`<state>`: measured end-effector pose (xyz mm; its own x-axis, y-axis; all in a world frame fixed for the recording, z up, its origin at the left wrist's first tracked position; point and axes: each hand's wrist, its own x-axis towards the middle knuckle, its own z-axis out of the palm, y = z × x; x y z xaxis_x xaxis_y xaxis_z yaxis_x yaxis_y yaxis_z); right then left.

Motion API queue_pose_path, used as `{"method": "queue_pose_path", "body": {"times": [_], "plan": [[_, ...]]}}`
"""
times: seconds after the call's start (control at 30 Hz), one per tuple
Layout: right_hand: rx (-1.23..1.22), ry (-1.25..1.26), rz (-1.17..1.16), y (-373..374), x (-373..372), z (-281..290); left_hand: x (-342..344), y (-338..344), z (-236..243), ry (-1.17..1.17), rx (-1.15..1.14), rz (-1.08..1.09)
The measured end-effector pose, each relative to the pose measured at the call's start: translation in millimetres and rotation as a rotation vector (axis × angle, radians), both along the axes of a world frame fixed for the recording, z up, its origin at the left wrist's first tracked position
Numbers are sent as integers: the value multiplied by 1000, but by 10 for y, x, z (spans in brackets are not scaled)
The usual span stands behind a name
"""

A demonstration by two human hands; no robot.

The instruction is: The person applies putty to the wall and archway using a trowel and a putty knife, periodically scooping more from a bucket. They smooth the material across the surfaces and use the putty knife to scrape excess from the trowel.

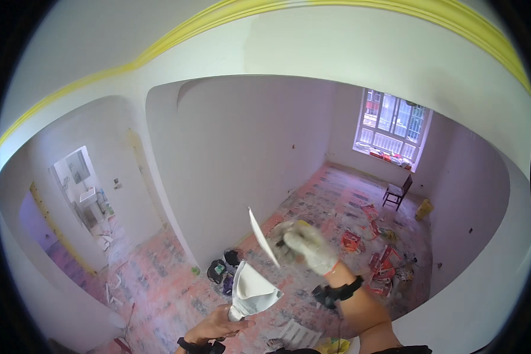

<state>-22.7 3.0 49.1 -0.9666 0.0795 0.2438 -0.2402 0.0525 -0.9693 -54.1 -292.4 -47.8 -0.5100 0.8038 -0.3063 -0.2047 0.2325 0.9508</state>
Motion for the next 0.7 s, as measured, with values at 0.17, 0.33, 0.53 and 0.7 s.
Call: {"method": "queue_pose_path", "body": {"times": [0.17, 0.33, 0.53, 0.7], "plan": [[243, -124, 262, -140, -258, -349, -13, -166, 18, -83, 73, 145], [16, -337, 383, 143, -973, -474, 88, -446, 182, 66, 4, 574], [-319, 345, 256, -272, -1853, 763, 340, -537, 63, 106, -189, 830], [-65, 728, -85, -409, -2713, 1830, 749, -496, 104, 234, -416, 1044]]}}
